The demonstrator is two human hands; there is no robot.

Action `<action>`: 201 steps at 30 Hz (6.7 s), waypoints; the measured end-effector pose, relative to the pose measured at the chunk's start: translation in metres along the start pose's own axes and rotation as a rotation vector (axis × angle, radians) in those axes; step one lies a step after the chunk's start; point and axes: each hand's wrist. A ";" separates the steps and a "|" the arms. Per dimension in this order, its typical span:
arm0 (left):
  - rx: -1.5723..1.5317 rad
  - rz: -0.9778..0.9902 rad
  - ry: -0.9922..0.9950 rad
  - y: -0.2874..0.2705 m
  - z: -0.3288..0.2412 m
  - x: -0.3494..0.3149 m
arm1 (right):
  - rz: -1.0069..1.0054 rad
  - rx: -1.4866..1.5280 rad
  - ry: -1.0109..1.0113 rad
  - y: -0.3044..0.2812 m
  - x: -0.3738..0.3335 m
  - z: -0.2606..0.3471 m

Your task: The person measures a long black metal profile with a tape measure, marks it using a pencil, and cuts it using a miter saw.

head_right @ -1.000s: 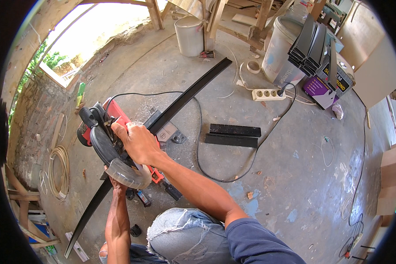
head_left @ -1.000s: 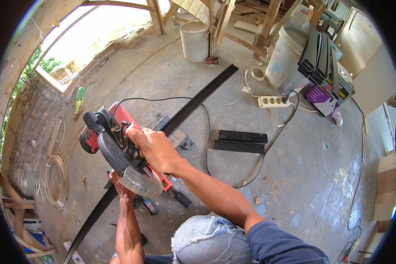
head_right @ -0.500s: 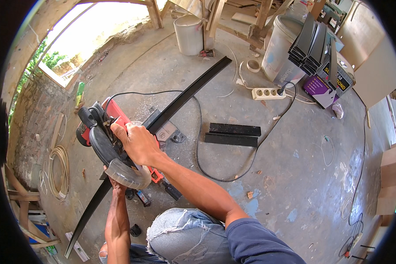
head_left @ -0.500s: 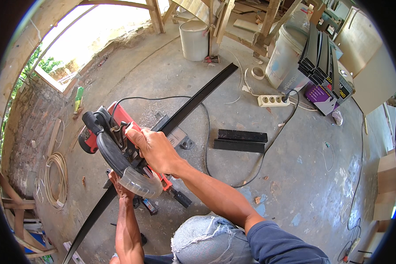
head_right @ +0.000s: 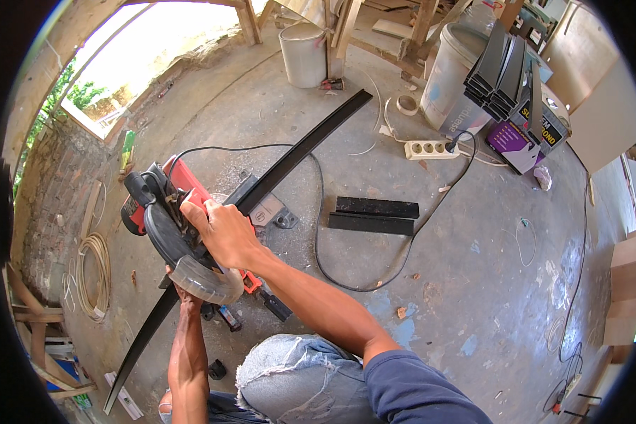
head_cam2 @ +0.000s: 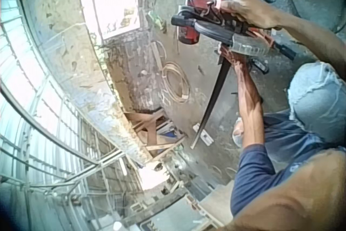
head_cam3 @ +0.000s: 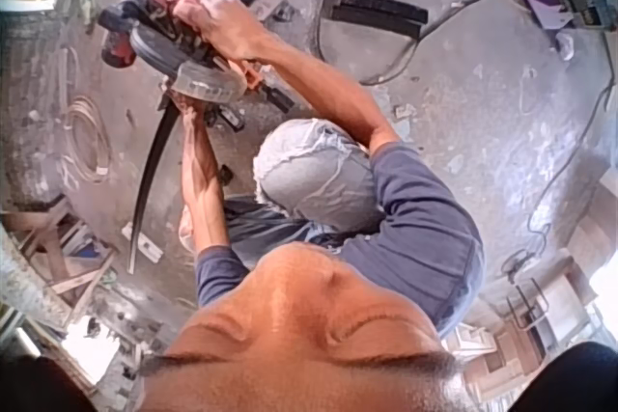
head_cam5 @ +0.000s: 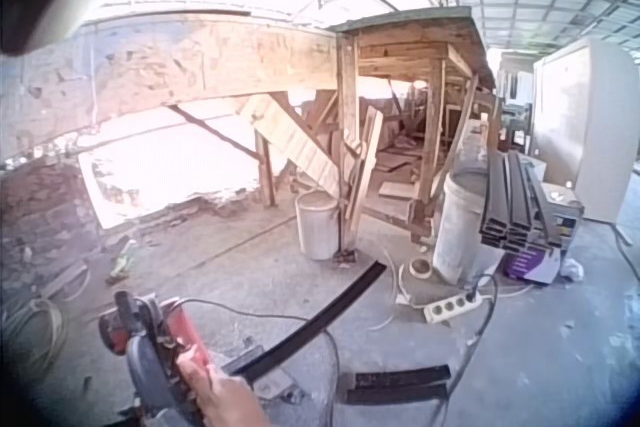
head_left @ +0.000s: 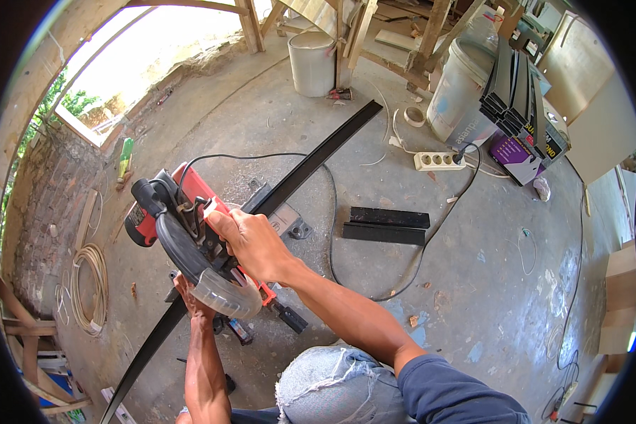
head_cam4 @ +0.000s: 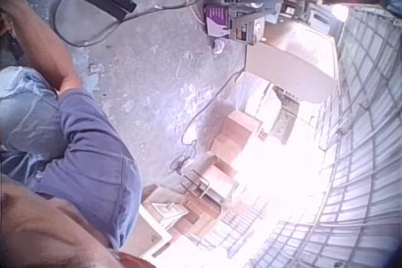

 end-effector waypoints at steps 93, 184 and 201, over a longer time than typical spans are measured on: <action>-1.365 -0.724 -1.701 0.031 0.188 -0.223 | -0.607 0.357 0.249 -0.081 0.061 -0.159; -1.225 -1.118 -0.400 -0.362 0.042 -0.179 | 1.481 -0.759 -0.490 0.281 -0.088 -0.071; -1.775 -0.604 -0.190 -0.356 -0.007 -0.140 | 0.322 -0.086 -0.633 0.173 0.026 0.140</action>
Point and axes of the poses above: each hand's wrist, its own x-axis towards the middle knuckle, its own y-axis out of the palm, z = x × y, and after that the axes turned 15 degrees about z, right-handed
